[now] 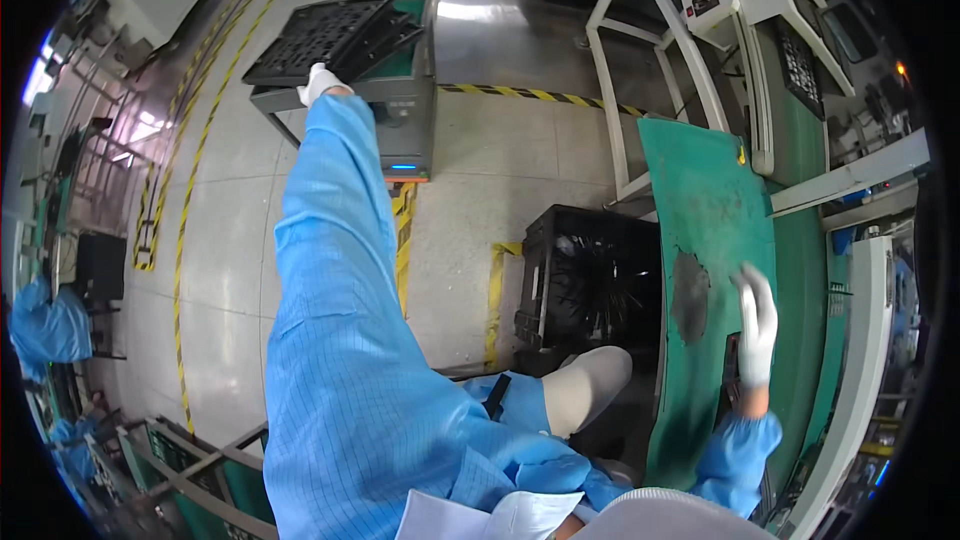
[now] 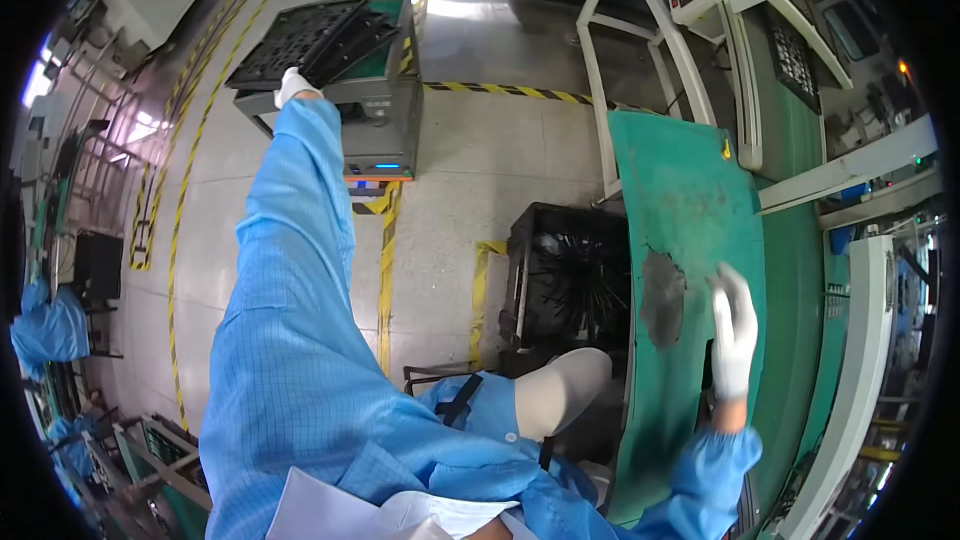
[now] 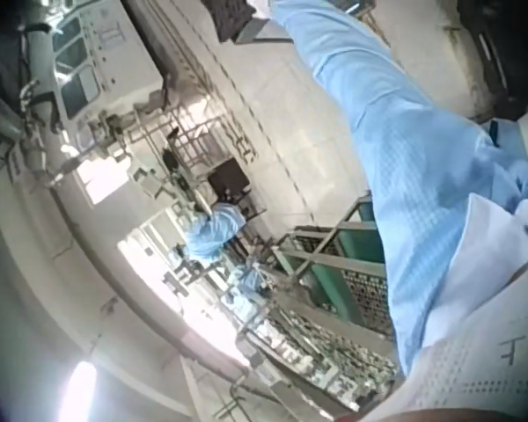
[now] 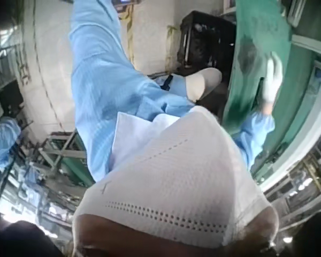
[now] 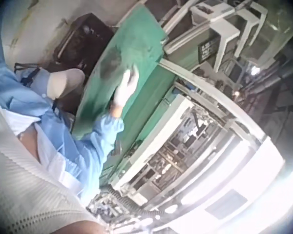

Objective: Picking up, inspecting, and sorting printed circuit boards from a stack on a production line.

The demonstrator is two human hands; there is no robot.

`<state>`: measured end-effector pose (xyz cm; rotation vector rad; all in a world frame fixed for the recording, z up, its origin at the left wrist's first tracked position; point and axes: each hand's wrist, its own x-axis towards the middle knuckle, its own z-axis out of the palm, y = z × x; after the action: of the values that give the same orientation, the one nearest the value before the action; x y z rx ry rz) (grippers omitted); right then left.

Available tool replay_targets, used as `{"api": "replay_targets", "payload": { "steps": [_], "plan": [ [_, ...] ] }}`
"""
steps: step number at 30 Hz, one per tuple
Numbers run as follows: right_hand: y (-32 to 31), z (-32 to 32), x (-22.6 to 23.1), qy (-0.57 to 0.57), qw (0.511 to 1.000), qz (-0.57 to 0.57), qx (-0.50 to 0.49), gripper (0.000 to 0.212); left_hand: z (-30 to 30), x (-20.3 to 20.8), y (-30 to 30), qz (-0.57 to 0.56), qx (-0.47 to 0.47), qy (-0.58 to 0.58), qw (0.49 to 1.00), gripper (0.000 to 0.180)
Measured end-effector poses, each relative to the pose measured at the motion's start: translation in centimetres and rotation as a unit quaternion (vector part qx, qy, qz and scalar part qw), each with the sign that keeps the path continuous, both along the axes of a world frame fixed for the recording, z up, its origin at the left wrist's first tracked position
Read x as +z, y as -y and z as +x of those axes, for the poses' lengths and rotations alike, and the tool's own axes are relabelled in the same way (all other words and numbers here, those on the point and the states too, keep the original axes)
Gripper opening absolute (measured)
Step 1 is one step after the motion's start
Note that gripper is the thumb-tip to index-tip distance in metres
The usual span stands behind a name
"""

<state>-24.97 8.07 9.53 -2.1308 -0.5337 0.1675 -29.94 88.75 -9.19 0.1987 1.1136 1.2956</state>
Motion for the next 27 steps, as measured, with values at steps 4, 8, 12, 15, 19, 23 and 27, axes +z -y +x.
{"api": "replay_targets", "payload": {
  "steps": [4, 8, 12, 15, 19, 23, 27],
  "plan": [
    [9.8, -4.4, -5.3, 0.085, 0.981, -0.107, -0.138, 0.045, 8.2, -0.9, 0.1, -0.012, -0.011, -0.085, 0.996, 0.075],
    [8.7, -5.5, -8.8, 0.131, 0.958, -0.192, -0.165, 0.047, 8.9, -0.4, -4.4, -0.163, -0.172, -0.086, 0.968, 0.075],
    [7.1, -6.5, -7.3, 0.219, 0.898, -0.347, -0.157, 0.056, 17.5, -3.6, 2.9, -0.089, -0.289, -0.145, 0.942, 0.092],
    [5.1, -4.4, -9.0, 0.191, 0.945, -0.248, -0.098, 0.060, 9.0, 1.6, -11.4, 0.053, -0.377, -0.363, 0.850, 0.104],
    [5.3, -5.6, -7.7, 0.188, 0.924, -0.309, -0.125, 0.061, 15.2, 0.3, -4.3, -0.030, -0.279, -0.165, 0.946, 0.154],
    [4.7, -5.5, -7.7, 0.183, 0.930, -0.295, -0.119, 0.065, 14.6, -0.1, -4.9, 0.081, -0.248, -0.221, 0.940, 0.122],
    [3.9, -5.1, -7.5, 0.193, 0.932, -0.284, -0.116, 0.065, 15.6, -4.5, 2.6, 0.395, -0.153, -0.345, 0.838, 0.041]
  ]
}}
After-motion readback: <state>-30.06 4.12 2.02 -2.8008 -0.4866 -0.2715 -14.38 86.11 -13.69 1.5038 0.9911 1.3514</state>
